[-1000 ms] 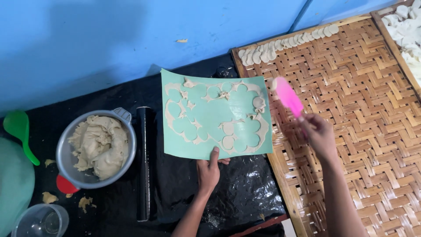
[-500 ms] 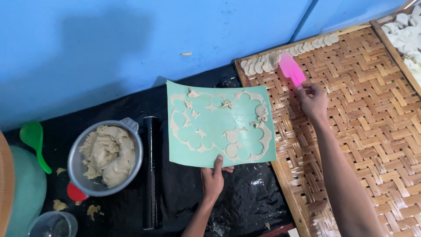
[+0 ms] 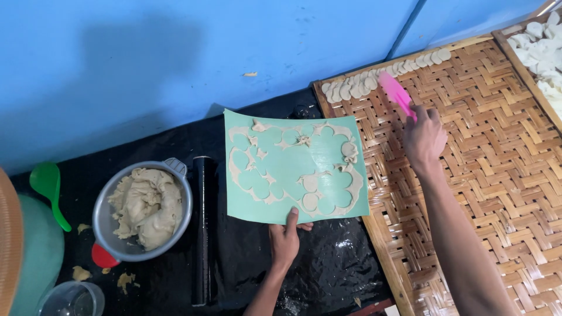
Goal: Removing cut dough circles from a template and rolling out remaining dough.
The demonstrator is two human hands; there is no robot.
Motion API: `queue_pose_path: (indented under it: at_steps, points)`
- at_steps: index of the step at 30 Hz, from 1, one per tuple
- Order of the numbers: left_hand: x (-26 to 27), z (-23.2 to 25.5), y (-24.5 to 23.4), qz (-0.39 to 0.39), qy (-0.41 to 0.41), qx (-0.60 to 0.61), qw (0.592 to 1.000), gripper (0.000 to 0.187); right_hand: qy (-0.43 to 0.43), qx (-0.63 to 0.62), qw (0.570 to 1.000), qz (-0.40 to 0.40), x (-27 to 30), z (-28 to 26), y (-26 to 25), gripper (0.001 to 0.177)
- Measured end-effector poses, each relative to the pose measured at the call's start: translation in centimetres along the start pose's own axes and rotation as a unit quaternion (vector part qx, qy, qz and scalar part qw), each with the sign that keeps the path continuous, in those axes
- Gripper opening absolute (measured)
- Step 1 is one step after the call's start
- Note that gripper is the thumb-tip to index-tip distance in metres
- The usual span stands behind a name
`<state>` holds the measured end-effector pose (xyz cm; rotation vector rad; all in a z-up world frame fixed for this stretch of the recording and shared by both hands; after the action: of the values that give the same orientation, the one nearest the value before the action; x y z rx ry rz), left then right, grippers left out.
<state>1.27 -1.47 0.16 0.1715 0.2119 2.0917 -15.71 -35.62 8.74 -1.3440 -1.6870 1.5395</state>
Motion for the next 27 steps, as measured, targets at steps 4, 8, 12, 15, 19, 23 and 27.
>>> queue_pose_path:
  at_steps: [4,8,12,15,19,23,27]
  points:
    - [0.1,0.5,0.1,0.000,-0.004,0.023,1.000,0.030,-0.029,-0.009,0.999,0.012,3.5,-1.6,-2.1,0.024]
    - [0.0,0.1,0.0,-0.006,0.009,0.006,1.000,0.034,-0.071,-0.138,0.983,-0.096,9.8,-3.6,-3.6,0.023]
    - [0.0,0.3,0.1,-0.006,0.003,0.025,1.000,0.034,-0.099,-0.209,0.953,-0.194,16.2,-5.6,-5.2,0.028]
    - [0.2,0.2,0.1,-0.004,0.009,0.015,1.000,0.034,-0.101,-0.178,0.958,-0.199,18.1,-5.9,-5.7,0.031]
    - [0.1,0.4,0.0,-0.010,0.005,0.018,1.000,0.034,-0.060,-0.133,0.969,-0.199,18.9,-6.4,-6.3,0.029]
    - [0.2,0.3,-0.2,-0.021,0.015,-0.018,1.000,0.036,-0.056,-0.124,0.964,-0.229,19.0,-6.5,-6.4,0.030]
    - [0.3,0.2,0.0,-0.011,0.019,-0.005,1.000,0.035,-0.065,-0.152,0.952,-0.256,19.0,-6.4,-6.9,0.031]
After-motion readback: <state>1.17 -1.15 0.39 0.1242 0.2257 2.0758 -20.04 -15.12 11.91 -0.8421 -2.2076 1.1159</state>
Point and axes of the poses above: each hand's wrist, its own x-axis away from the middle knuckle, its own y-axis out of the palm, z = x × y, the point moved 2 cm from there along -x, towards the middle knuckle, and after that the axes turned 12 degrees about -z, right-handed, at the moved point
